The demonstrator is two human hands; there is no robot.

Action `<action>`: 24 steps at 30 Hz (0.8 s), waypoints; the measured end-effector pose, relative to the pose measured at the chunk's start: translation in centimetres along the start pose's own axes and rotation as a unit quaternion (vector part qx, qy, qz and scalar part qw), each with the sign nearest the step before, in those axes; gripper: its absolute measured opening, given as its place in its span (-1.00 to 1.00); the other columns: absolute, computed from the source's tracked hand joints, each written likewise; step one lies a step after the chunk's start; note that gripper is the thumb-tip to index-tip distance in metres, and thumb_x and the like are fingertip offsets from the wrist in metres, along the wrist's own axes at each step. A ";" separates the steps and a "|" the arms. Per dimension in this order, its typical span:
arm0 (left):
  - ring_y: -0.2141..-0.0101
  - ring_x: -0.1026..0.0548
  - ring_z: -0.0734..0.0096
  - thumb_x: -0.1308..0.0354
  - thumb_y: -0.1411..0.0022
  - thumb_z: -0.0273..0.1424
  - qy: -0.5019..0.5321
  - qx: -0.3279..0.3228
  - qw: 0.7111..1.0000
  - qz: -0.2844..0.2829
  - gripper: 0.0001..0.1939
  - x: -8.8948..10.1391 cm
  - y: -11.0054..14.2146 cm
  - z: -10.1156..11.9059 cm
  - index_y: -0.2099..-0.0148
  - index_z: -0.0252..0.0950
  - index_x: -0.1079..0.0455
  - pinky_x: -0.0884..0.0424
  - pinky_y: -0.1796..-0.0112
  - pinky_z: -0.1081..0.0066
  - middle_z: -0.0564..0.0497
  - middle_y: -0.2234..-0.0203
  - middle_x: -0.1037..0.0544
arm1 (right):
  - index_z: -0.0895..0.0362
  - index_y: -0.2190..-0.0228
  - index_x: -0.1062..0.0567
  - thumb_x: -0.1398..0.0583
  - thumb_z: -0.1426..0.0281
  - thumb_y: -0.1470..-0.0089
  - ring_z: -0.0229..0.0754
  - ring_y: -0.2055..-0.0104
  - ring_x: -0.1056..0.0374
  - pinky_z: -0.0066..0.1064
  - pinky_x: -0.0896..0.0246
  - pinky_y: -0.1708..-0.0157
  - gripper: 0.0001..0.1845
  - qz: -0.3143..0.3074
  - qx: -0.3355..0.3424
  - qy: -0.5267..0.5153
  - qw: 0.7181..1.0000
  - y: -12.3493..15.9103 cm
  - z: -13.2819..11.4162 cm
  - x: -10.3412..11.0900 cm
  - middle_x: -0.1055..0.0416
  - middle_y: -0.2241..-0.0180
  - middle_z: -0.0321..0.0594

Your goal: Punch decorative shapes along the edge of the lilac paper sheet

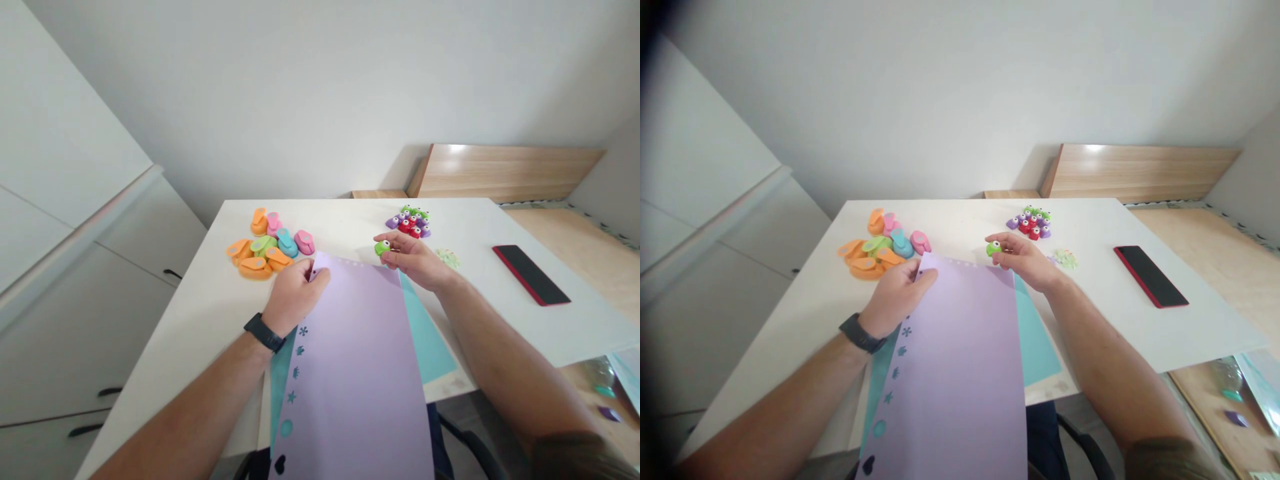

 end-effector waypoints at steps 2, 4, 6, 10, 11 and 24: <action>0.47 -0.39 0.42 -0.10 -0.29 -0.18 0.003 -0.002 1.000 0.002 -0.70 0.0 0.0 0.1 0.30 -0.30 -0.48 -0.21 0.43 0.42 0.09 0.49 -0.50 | 0.03 0.00 -0.52 -0.38 0.24 -0.07 -0.24 0.34 -0.30 -0.38 -0.16 0.35 -0.56 0.003 -0.009 -0.004 1.000 0.0 0.1 0.0 -0.44 0.33 -0.28; 0.48 -0.38 0.43 -0.10 -0.28 -0.19 0.004 -0.005 1.000 0.003 -0.71 -0.1 0.0 0.2 0.30 -0.30 -0.48 -0.21 0.44 0.42 0.09 0.50 -0.50 | 0.04 0.03 -0.53 -0.36 0.18 -0.10 -0.23 0.34 -0.31 -0.37 -0.17 0.35 -0.58 0.009 -0.017 0.001 1.000 -0.1 0.3 0.0 -0.44 0.33 -0.27; 0.48 -0.36 0.43 -0.10 -0.26 -0.20 0.002 -0.006 1.000 0.005 -0.72 -0.1 0.0 0.3 0.30 -0.31 -0.49 -0.20 0.45 0.42 0.08 0.51 -0.49 | 0.05 0.06 -0.55 -0.32 0.12 -0.14 -0.23 0.33 -0.31 -0.36 -0.19 0.32 -0.61 0.015 -0.016 0.009 1.000 -0.2 0.5 0.0 -0.44 0.33 -0.27; 0.50 -0.34 0.42 -0.12 -0.23 -0.22 0.001 0.000 1.000 0.010 -0.74 -0.1 0.1 0.5 0.32 -0.30 -0.50 -0.19 0.47 0.43 0.09 0.57 -0.45 | 0.06 0.03 -0.55 -0.33 0.12 -0.13 -0.24 0.31 -0.32 -0.36 -0.22 0.27 -0.58 0.014 -0.002 0.028 1.000 -0.5 1.1 0.1 -0.44 0.34 -0.29; 0.50 -0.34 0.42 -0.12 -0.22 -0.22 0.002 0.001 1.000 0.011 -0.74 -0.1 0.1 0.6 0.32 -0.30 -0.49 -0.19 0.48 0.44 0.09 0.57 -0.45 | 0.06 0.01 -0.53 -0.36 0.14 -0.11 -0.23 0.29 -0.33 -0.35 -0.24 0.26 -0.55 0.015 -0.002 0.029 0.999 -0.6 1.4 0.1 -0.44 0.33 -0.29; 0.49 -0.34 0.44 -0.14 -0.20 -0.21 0.016 0.010 1.000 0.011 -0.74 0.0 0.4 1.3 0.35 -0.30 -0.46 -0.21 0.47 0.45 0.09 0.56 -0.44 | 0.02 -0.06 -0.54 -0.35 0.19 -0.11 -0.17 0.19 -0.42 -0.33 -0.35 0.20 -0.52 -0.044 -0.014 0.132 0.990 -0.3 1.4 0.2 -0.52 0.18 -0.23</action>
Point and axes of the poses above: each hand's wrist, its own y-axis away from the middle knuckle, its own x-axis out of the back of the hand, z = x × y, the point moved 4 cm from there along -y, towards the middle knuckle
